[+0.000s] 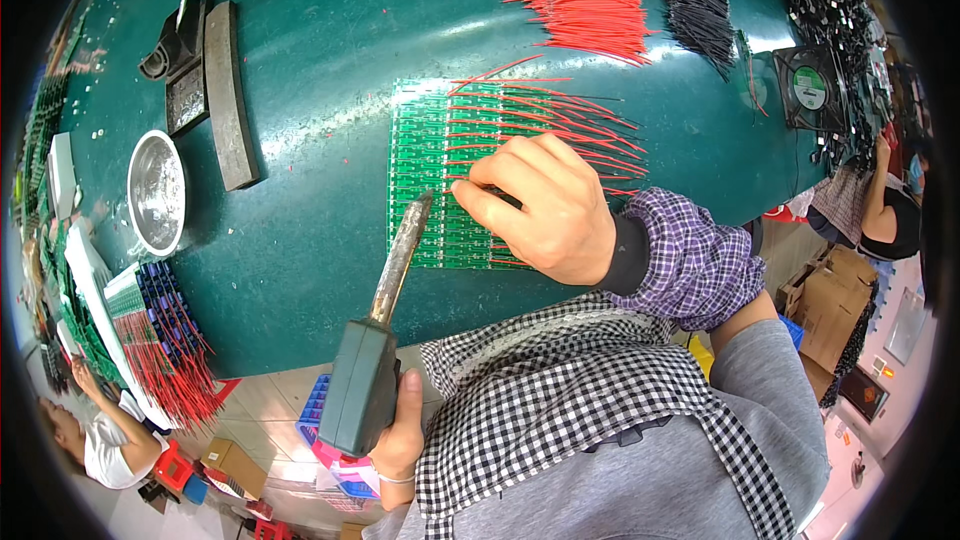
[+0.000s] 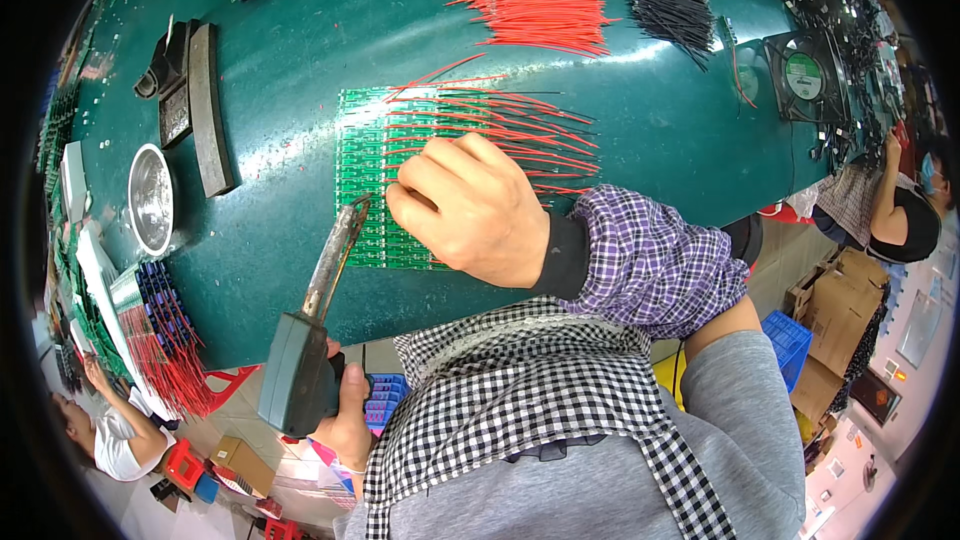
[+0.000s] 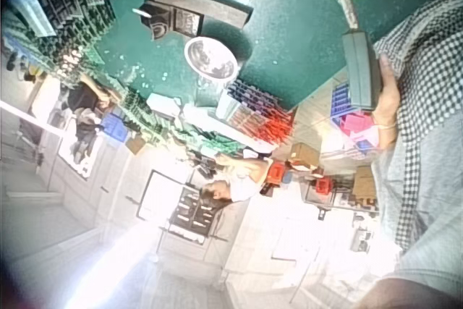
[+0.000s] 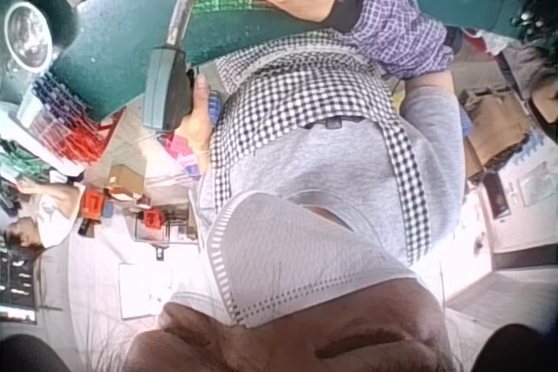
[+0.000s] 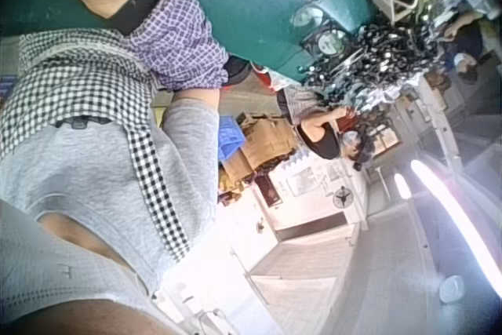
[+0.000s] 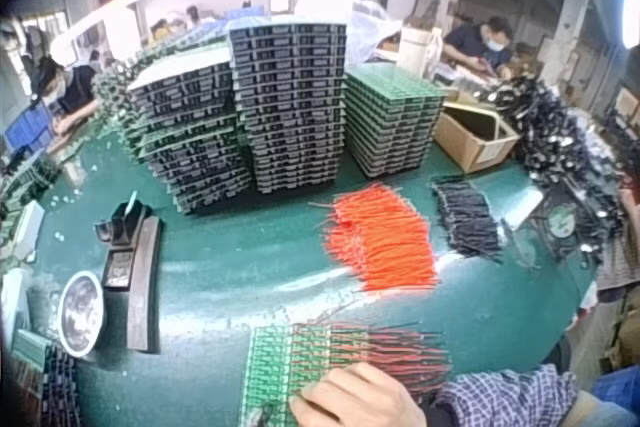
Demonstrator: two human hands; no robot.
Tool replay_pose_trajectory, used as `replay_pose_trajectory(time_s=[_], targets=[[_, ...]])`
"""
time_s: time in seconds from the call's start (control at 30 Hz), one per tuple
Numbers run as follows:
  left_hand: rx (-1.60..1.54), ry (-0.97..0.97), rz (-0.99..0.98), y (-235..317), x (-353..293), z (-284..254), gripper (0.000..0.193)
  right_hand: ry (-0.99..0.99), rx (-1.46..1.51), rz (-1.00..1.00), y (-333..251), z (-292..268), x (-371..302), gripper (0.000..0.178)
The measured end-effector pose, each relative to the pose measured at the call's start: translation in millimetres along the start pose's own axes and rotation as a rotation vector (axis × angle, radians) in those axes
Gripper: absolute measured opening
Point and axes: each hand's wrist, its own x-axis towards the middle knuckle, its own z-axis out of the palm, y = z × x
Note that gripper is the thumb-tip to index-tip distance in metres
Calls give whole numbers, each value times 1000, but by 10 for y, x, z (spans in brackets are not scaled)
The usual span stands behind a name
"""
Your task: The person solders wires onto a circuit board using a soldering tool, sets the completed board aside, places a new circuit board on the table, and aligns stacks of circuit boards by hand.
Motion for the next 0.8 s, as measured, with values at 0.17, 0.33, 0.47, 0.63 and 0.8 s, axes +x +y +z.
replay_pose_trajectory(time_s=[0.17, 0.33, 0.47, 0.63, 0.8], targets=[[28, -10, -10, 19, -1, -3, 47, -11, 4, 1, 5, 3, 1, 26], [41, -14, 6, 98, 30, 41, 44, -13, -12, -4, 1, 5, 6, 27], [31, -18, 21, 137, 45, 72, 42, -8, -15, -5, -2, 7, 10, 27], [36, -23, 6, 59, 21, 35, 44, 9, -16, 0, -7, 22, 12, 28], [62, -38, 71, -13, 16, 22, 44, 2, -17, -1, -11, 19, 14, 30]])
